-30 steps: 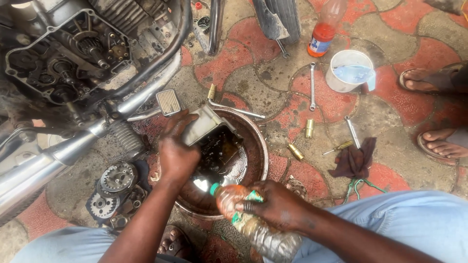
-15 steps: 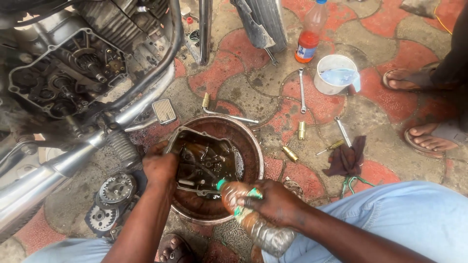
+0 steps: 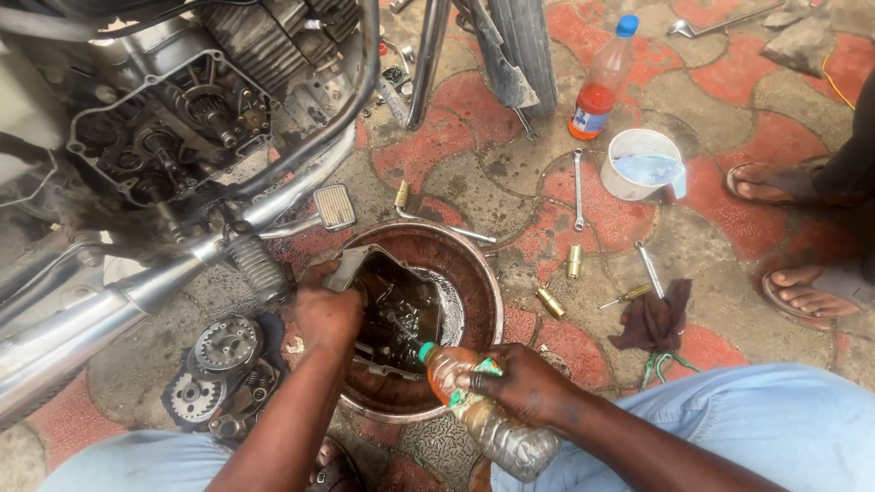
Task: Cleaning and inspecting motorcycle engine components using a cleaning solution.
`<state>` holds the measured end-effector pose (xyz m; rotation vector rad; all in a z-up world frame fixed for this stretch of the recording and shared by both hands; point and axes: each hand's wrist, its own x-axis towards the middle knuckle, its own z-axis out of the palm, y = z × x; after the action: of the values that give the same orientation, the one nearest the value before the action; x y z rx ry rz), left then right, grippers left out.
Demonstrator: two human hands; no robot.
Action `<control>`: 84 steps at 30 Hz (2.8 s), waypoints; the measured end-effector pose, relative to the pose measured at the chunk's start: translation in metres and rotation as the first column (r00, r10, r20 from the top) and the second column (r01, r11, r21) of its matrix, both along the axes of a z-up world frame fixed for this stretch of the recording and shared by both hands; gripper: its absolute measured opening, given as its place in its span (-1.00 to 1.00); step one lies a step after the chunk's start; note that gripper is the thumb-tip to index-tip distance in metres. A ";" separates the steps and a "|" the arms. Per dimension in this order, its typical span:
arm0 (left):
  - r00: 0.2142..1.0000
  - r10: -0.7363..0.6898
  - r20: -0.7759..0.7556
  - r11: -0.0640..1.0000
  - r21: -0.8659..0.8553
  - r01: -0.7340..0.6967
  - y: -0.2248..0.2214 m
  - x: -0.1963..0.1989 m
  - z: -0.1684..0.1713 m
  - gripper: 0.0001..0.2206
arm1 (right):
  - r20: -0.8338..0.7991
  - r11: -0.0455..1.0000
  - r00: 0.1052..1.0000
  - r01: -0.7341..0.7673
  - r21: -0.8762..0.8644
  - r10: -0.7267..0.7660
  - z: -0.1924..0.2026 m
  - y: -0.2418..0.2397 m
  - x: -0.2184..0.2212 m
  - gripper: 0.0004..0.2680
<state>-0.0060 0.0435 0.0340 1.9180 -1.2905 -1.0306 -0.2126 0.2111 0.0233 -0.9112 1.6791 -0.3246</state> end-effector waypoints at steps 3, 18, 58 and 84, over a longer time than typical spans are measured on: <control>1.000 -0.007 0.014 1.000 -0.008 0.007 -0.002 -0.001 0.002 -0.51 | -0.041 0.998 0.999 0.006 0.055 -0.003 0.012 -0.001 0.006 -0.50; 0.755 -0.476 0.451 0.874 0.148 0.463 0.009 -0.011 0.001 -0.76 | -0.253 0.999 0.967 -0.027 -0.024 0.020 -0.034 -0.011 -0.032 -0.49; 0.730 -0.252 0.635 0.294 -0.669 0.683 0.010 -0.007 0.013 -0.27 | 0.144 0.916 0.972 0.225 -0.332 -0.186 -0.032 -0.023 -0.030 -0.61; 0.916 -0.376 -0.138 0.665 -0.728 0.163 0.000 -0.013 0.043 -0.49 | 0.370 0.849 0.832 0.499 -0.173 -0.414 0.042 -0.013 -0.029 -0.58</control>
<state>-0.0193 0.0438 0.0767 0.9688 -1.5406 -0.7345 -0.2420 0.1981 0.0648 -0.5828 1.5522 -0.9961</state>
